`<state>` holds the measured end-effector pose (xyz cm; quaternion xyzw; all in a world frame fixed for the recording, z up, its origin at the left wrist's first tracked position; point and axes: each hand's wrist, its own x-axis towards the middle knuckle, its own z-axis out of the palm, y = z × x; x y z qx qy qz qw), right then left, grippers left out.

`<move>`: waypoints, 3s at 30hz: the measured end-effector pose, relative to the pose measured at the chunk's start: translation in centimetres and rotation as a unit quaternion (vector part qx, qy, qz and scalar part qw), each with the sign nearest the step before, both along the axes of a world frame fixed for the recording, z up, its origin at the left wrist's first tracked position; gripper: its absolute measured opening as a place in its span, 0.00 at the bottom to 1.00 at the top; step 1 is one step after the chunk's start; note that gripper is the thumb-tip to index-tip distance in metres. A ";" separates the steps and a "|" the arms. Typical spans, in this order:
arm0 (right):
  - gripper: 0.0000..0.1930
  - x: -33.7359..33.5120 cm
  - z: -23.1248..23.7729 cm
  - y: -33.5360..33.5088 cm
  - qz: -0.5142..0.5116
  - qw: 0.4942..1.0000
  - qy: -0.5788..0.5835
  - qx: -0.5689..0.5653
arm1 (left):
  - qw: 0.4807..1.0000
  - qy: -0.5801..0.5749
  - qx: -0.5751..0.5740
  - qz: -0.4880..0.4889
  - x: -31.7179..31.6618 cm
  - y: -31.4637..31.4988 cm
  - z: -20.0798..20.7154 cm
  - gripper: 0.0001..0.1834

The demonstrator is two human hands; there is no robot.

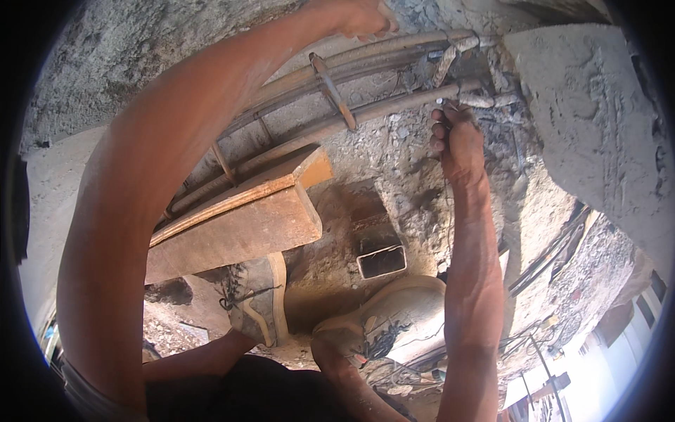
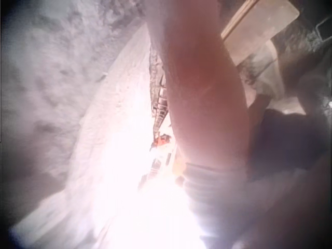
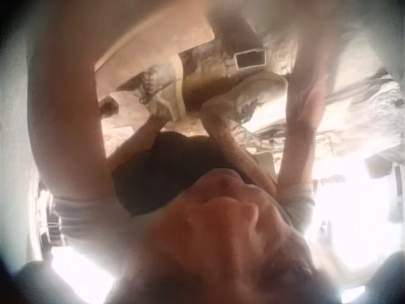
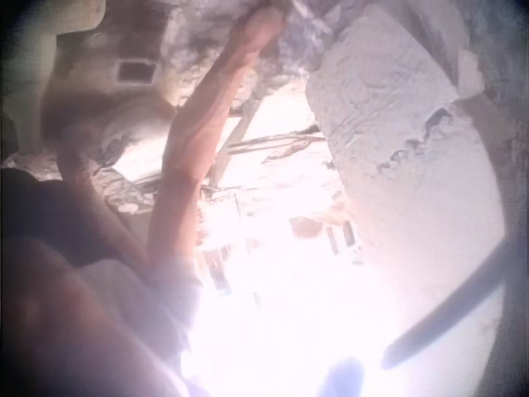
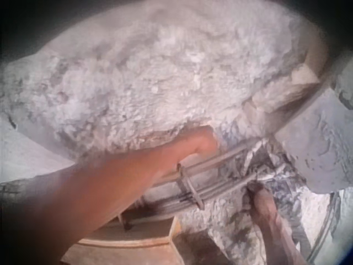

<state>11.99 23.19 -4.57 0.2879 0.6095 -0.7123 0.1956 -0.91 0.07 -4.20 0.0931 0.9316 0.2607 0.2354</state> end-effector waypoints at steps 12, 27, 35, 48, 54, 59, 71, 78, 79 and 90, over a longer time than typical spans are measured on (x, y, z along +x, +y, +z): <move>0.11 0.1 0.7 -1.6 -0.288 0.951 -0.079 -0.077 | 0.994 -0.061 -0.013 -0.089 5.4 0.2 5.5 0.28; 0.07 0.8 1.1 0.7 -0.250 0.950 -0.081 -0.171 | 0.988 0.097 -0.066 -0.100 7.4 0.2 5.8 0.11; 0.07 1.9 1.3 -0.4 -0.169 0.985 0.000 0.033 | 0.973 0.194 -0.099 -0.081 8.8 -0.1 5.1 0.17; 0.11 2.2 -1.4 3.3 -0.139 0.987 0.037 -0.067 | 0.966 0.252 -0.048 -0.031 8.3 0.2 3.9 0.16; 0.12 4.5 -1.1 5.8 -0.207 0.975 0.004 -0.076 | 0.951 0.296 -0.071 -0.057 9.3 0.2 4.1 0.16; 0.05 5.7 0.1 4.5 -0.183 0.982 0.010 -0.041 | 0.955 0.279 -0.086 -0.051 9.0 -0.2 3.9 0.15; 0.07 6.9 1.9 3.0 -0.218 0.975 -0.036 0.012 | 0.953 0.233 -0.165 -0.102 8.4 1.6 6.0 0.16; 0.03 6.9 1.0 3.0 -0.262 0.961 -0.072 -0.057 | 0.970 0.151 -0.179 -0.058 7.7 1.9 4.9 0.18; 0.03 6.8 1.4 2.6 -0.251 0.963 -0.081 -0.045 | 0.968 0.154 -0.185 -0.071 7.6 1.7 4.6 0.19; 0.10 7.1 -0.2 2.3 -0.264 0.961 -0.065 -0.058 | 0.965 0.245 -0.092 -0.029 7.7 -1.3 2.3 0.23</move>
